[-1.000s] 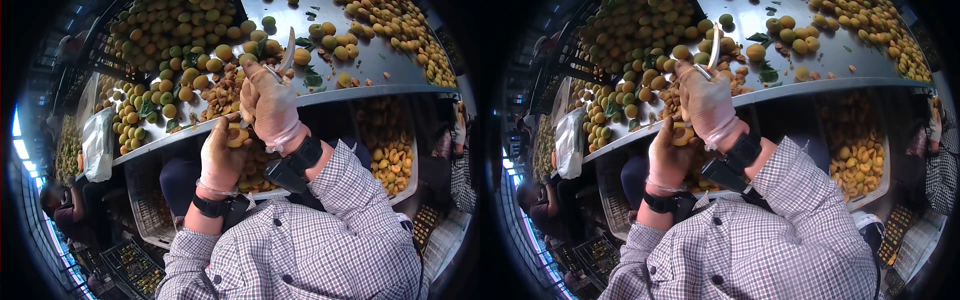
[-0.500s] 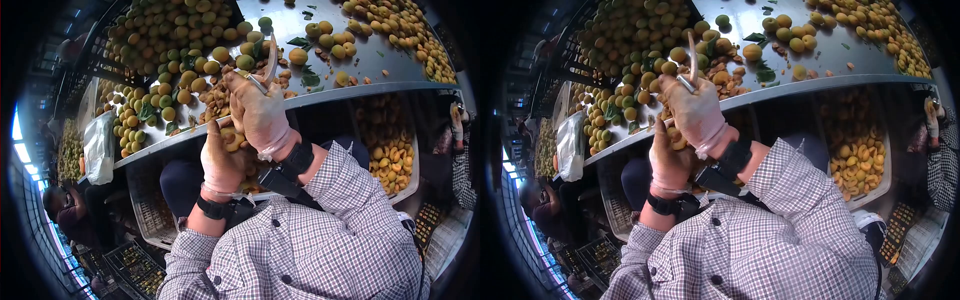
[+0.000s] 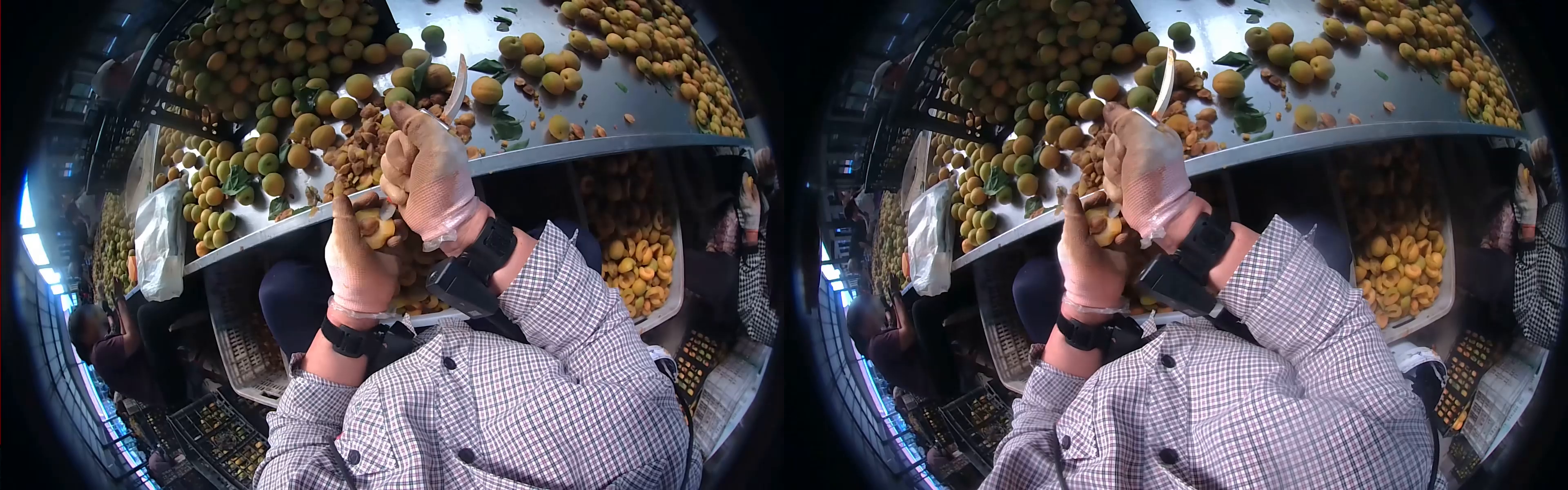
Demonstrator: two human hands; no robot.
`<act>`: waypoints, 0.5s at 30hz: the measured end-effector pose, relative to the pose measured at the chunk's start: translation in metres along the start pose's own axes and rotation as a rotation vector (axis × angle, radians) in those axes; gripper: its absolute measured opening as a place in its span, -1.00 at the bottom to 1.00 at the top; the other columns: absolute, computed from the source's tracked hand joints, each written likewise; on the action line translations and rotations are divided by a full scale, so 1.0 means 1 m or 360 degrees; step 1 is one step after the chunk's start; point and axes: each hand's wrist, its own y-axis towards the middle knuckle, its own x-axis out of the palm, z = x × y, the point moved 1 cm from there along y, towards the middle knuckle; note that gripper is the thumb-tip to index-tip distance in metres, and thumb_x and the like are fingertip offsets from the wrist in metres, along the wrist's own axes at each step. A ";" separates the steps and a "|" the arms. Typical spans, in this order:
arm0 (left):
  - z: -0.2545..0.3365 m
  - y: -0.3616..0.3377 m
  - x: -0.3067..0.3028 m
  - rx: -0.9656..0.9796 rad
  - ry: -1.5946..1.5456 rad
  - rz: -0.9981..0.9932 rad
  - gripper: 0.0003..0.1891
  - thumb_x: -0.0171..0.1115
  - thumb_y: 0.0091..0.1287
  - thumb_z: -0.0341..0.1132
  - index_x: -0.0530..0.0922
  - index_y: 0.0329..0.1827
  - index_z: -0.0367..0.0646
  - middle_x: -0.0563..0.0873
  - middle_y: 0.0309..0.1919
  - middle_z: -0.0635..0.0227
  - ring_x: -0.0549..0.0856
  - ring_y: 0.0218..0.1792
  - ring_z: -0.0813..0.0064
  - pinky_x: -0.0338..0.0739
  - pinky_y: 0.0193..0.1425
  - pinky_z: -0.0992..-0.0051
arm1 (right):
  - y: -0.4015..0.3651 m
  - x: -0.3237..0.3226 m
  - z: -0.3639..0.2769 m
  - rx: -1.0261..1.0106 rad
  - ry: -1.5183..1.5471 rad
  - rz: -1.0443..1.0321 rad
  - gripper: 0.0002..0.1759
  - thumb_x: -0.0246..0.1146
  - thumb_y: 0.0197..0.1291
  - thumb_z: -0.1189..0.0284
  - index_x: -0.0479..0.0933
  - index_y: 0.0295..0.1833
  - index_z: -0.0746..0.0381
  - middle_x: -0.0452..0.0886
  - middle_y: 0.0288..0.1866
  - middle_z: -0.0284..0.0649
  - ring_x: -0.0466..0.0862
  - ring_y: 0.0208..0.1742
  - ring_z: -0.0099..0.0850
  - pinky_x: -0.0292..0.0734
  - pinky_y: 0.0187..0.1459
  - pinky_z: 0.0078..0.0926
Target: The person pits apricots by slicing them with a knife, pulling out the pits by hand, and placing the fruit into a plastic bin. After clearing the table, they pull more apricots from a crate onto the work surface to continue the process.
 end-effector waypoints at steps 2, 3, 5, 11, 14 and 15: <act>-0.001 -0.002 0.002 -0.0049 -0.0070 0.0059 -0.28 0.50 0.15 -0.43 0.30 0.33 -0.34 0.71 -0.21 0.30 0.71 -0.30 0.42 0.62 -0.14 0.47 | 0.003 -0.003 0.002 0.0053 0.0058 0.0056 -0.46 0.13 0.45 0.22 0.11 -0.62 -0.01 0.04 -0.73 -0.49 0.03 -0.76 -0.57 -0.11 -0.68 -0.51; -0.001 -0.002 0.002 -0.0050 -0.0070 0.0056 -0.28 0.50 0.15 -0.43 0.30 0.33 -0.34 0.71 -0.21 0.30 0.71 -0.30 0.42 0.62 -0.14 0.47 | 0.005 -0.005 0.003 0.0090 0.0139 0.0086 -0.44 0.13 0.45 0.20 0.08 -0.63 -0.02 0.02 -0.73 -0.51 0.02 -0.75 -0.57 -0.13 -0.67 -0.51; -0.003 0.000 0.001 -0.0256 -0.0384 -0.0093 -0.40 0.44 0.23 -0.45 0.32 0.27 -0.33 0.69 -0.21 0.34 0.67 -0.33 0.54 0.61 -0.17 0.54 | 0.009 -0.007 0.005 0.0130 0.0216 0.0112 -0.41 0.14 0.44 0.19 0.06 -0.65 -0.04 0.00 -0.72 -0.52 0.01 -0.75 -0.58 -0.15 -0.67 -0.52; -0.015 0.000 0.002 -0.0709 -0.0849 -0.0133 -0.50 0.41 0.26 -0.49 0.38 0.21 -0.32 0.67 -0.25 0.36 0.62 -0.40 0.62 0.57 -0.31 0.54 | 0.014 -0.014 0.011 0.0267 0.0481 0.0136 -0.57 0.09 0.43 0.24 0.18 -0.55 -0.04 0.02 -0.73 -0.55 -0.03 -0.74 -0.58 -0.18 -0.64 -0.49; -0.029 -0.003 0.011 -0.0636 -0.0806 -0.0062 -0.62 0.37 0.38 -0.26 0.46 0.10 -0.30 0.60 -0.33 0.42 0.58 -0.44 0.63 0.56 -0.36 0.56 | 0.008 -0.002 0.006 0.0265 0.0367 0.0145 -0.40 0.15 0.43 0.20 0.01 -0.65 -0.05 -0.04 -0.71 -0.55 -0.03 -0.74 -0.59 -0.17 -0.66 -0.53; -0.024 -0.001 0.008 -0.0634 -0.0806 -0.0062 -0.62 0.37 0.38 -0.26 0.46 0.10 -0.30 0.60 -0.33 0.42 0.58 -0.44 0.63 0.56 -0.36 0.56 | 0.002 0.005 0.005 0.0230 0.0181 0.0126 -0.41 0.15 0.43 0.21 0.02 -0.64 -0.05 -0.04 -0.71 -0.54 -0.04 -0.74 -0.59 -0.17 -0.66 -0.53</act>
